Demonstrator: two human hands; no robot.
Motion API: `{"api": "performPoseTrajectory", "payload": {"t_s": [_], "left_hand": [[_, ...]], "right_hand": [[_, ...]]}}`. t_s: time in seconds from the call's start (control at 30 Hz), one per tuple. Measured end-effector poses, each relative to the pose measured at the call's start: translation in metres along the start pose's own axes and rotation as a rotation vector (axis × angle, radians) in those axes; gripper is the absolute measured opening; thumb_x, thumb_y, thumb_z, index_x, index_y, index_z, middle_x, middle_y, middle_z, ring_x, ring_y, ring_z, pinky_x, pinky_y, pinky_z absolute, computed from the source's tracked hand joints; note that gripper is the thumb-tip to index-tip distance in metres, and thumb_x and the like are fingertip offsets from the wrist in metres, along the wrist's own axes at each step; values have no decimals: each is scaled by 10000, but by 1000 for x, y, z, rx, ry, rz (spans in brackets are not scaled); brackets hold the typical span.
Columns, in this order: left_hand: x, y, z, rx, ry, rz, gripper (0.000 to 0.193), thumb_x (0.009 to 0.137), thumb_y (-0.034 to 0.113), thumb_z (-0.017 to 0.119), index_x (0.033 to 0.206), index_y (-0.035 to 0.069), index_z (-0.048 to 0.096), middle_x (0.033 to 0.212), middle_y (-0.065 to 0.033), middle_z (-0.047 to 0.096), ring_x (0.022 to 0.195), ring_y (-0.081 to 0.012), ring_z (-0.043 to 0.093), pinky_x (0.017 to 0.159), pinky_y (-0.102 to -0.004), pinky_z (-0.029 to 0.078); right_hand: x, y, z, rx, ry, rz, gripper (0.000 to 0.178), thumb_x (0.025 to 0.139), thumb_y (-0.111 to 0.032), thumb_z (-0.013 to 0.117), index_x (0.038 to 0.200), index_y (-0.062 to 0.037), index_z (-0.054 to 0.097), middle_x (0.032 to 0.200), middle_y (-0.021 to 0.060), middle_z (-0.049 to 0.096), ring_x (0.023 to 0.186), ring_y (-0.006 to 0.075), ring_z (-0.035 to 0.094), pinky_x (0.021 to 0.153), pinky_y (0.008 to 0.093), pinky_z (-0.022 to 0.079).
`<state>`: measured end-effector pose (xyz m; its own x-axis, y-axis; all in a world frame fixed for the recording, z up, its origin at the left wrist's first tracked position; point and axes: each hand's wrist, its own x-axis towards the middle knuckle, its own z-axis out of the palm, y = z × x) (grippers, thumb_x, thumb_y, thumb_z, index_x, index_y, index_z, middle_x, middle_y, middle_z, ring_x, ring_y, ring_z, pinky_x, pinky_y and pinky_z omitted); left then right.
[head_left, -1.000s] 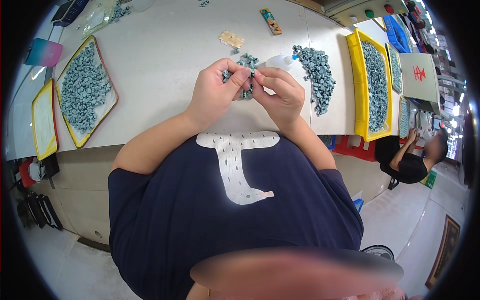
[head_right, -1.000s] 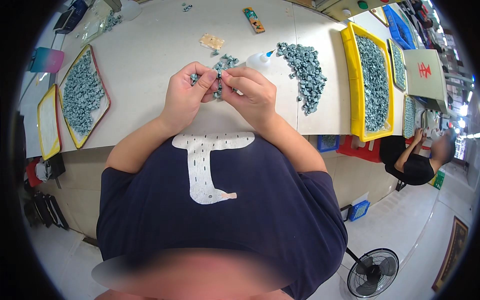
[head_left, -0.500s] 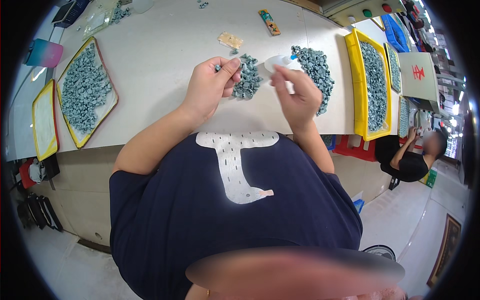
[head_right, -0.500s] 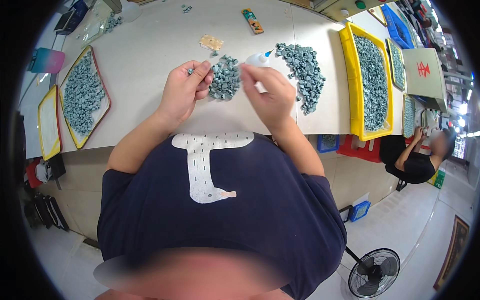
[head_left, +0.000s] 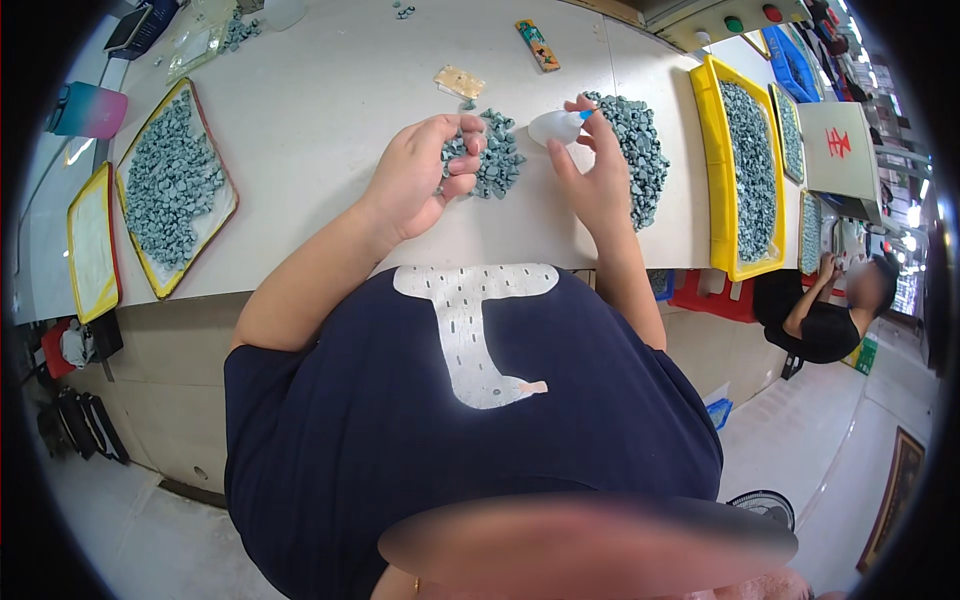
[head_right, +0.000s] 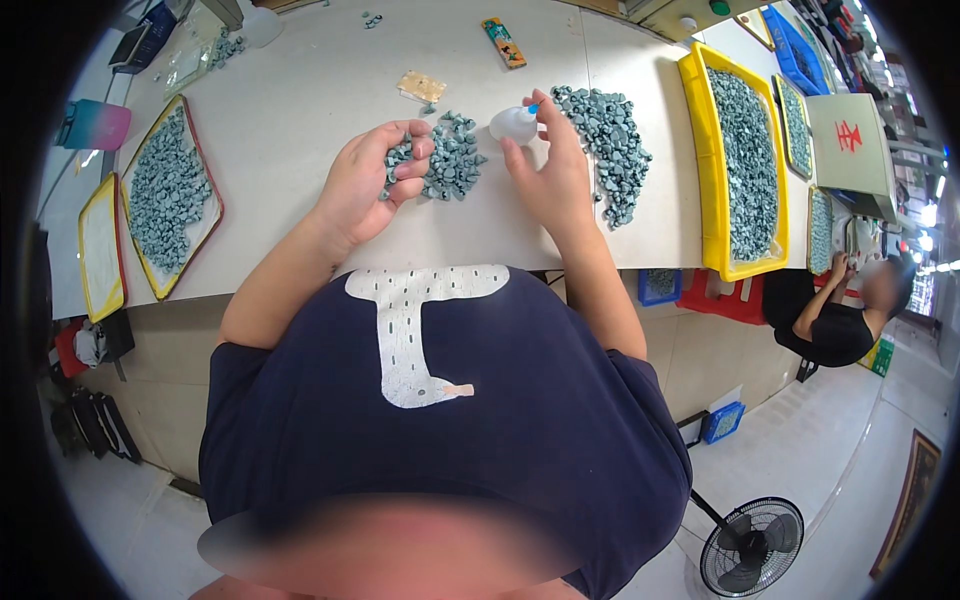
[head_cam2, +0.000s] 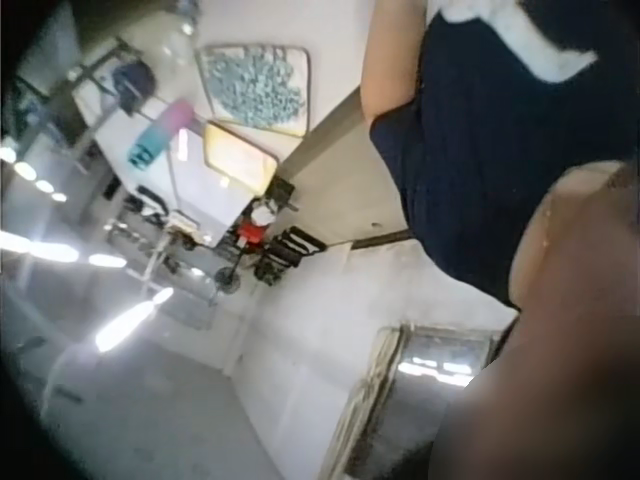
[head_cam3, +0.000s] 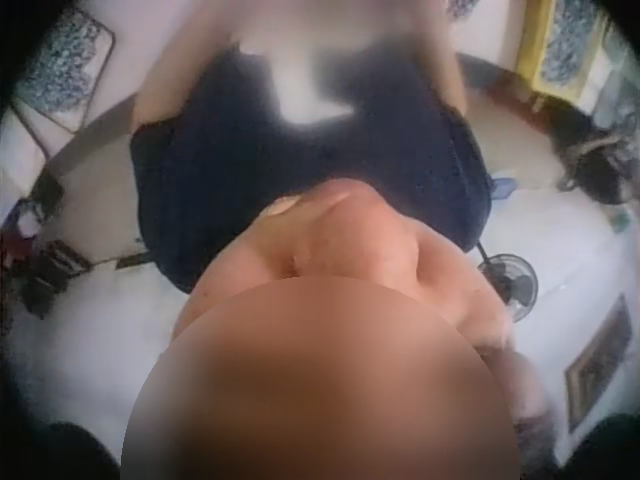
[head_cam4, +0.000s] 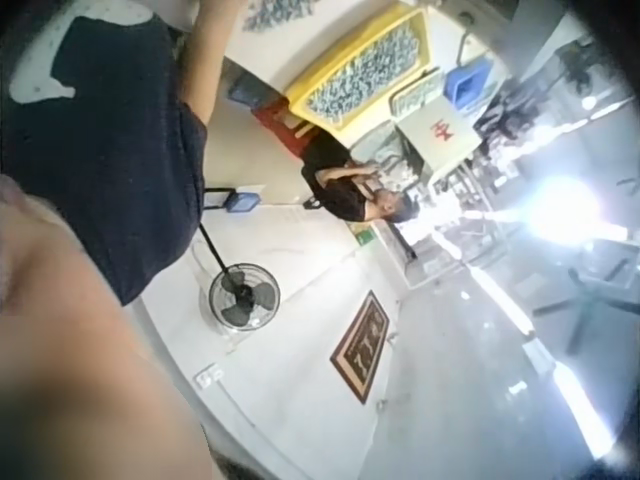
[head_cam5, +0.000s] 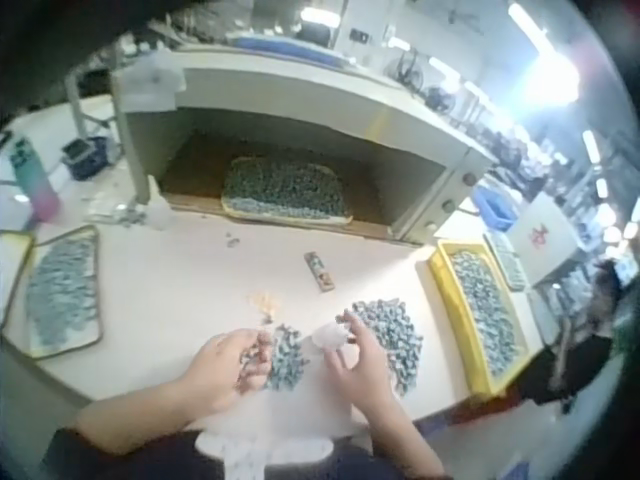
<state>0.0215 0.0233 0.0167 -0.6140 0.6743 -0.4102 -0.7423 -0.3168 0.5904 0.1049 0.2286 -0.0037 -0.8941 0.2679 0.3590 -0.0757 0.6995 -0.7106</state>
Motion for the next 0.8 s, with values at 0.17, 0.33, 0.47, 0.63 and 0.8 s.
{"api": "performPoseTrajectory", "payload": {"t_s": [0.17, 0.33, 0.47, 0.63, 0.8], "left_hand": [[-1, 1, -2, -23, -143, -68, 195, 994, 164, 415, 1068, 3, 497, 804, -13, 461, 636, -76, 357, 499, -205, 285], [0, -1, -3, -113, -222, -132, 159, 998, 191, 465, 999, 35, 498, 768, 2, 454, 610, -52, 332, 477, -193, 255], [1, -3, -4, -147, -202, -124, 159, 996, 162, 468, 1065, 21, 487, 795, -3, 448, 626, -48, 333, 466, -169, 244], [4, -5, -5, -188, -209, -93, 185, 996, 192, 482, 1056, 24, 532, 827, -4, 503, 627, -55, 353, 495, -185, 283], [6, -8, -13, -274, -305, -122, 161, 1001, 149, 450, 1077, 25, 520, 842, -6, 503, 645, -61, 361, 505, -185, 290]], "right_hand": [[4, 0, 4, 174, -115, 234, 465, 868, -94, 664, 1284, 9, 483, 1154, 125, 603, 1002, 195, 617, 876, 306, 481], [1, 0, 3, 388, -87, 152, 436, 931, -106, 597, 1315, 24, 437, 1178, 108, 569, 1007, 199, 626, 881, 311, 501], [-1, -2, -2, 408, -71, 109, 462, 930, -58, 579, 1349, 19, 400, 1216, 116, 548, 1014, 214, 627, 888, 330, 510], [-1, -11, -3, 494, -2, 146, 517, 852, -20, 672, 1323, -12, 459, 1124, 110, 576, 969, 166, 606, 839, 283, 521], [1, -20, -11, 317, 28, 53, 500, 753, -56, 769, 1204, -4, 561, 1029, 106, 644, 920, 179, 636, 815, 291, 522]]}}
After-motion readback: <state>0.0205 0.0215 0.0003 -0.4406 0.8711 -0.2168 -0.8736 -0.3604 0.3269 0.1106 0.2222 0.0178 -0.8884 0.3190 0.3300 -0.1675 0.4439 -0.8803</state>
